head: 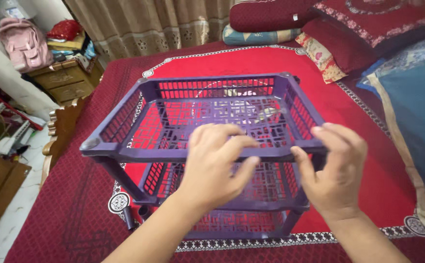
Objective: The person disassembles a purple plastic three-tier storage rack on a bed. They remove the vertical support poles one by one and then detach the top basket layer from the remaining frame.
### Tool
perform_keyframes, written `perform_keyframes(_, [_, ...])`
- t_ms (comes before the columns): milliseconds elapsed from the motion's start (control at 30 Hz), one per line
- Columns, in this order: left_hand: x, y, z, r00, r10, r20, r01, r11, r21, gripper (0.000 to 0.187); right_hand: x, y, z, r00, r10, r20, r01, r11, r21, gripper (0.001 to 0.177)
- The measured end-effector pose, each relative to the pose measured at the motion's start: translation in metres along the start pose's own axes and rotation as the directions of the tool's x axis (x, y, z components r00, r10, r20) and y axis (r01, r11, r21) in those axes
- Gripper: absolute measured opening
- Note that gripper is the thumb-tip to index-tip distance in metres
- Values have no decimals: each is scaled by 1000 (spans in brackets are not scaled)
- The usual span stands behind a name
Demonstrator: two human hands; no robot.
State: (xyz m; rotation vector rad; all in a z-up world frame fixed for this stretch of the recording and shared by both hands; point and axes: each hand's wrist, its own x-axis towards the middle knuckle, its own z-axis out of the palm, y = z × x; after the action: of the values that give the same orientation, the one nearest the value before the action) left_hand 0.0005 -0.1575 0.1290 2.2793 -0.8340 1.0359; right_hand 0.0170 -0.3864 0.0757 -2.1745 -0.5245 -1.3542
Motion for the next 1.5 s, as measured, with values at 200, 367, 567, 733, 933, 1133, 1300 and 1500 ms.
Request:
perform_keyframes(200, [39,32,52,975,-25,223,35,999,-40,36,-26,37,1,963,264,56,-270,943,196,66])
perform_keyframes(367, [45,44,77,919,-145,367,145,989,28,45,-42,61,14,846,443,296,-528,628,571,60])
perform_keyframes(567, [47,50,87,854,-296,428,278,955,106,38,-45,86,21,564,482,671,-813,181,553,41])
perform_keyframes(733, [45,51,93,870,-324,373,307,946,106,36,-43,94,21,609,364,704,-788,181,588,41])
perform_keyframes(933, [39,51,98,906,-327,270,310,945,102,35,-36,79,18,590,461,663,-807,337,485,41])
perform_keyframes(1133, [41,53,105,915,-341,216,318,938,135,32,-24,62,12,597,578,556,-796,514,320,37])
perform_keyframes(1300, [42,56,108,923,-342,178,324,938,124,33,-18,55,9,566,639,521,-810,548,209,35])
perform_keyframes(1500, [43,49,101,921,-327,212,317,945,79,34,-14,51,7,573,614,543,-808,533,250,34])
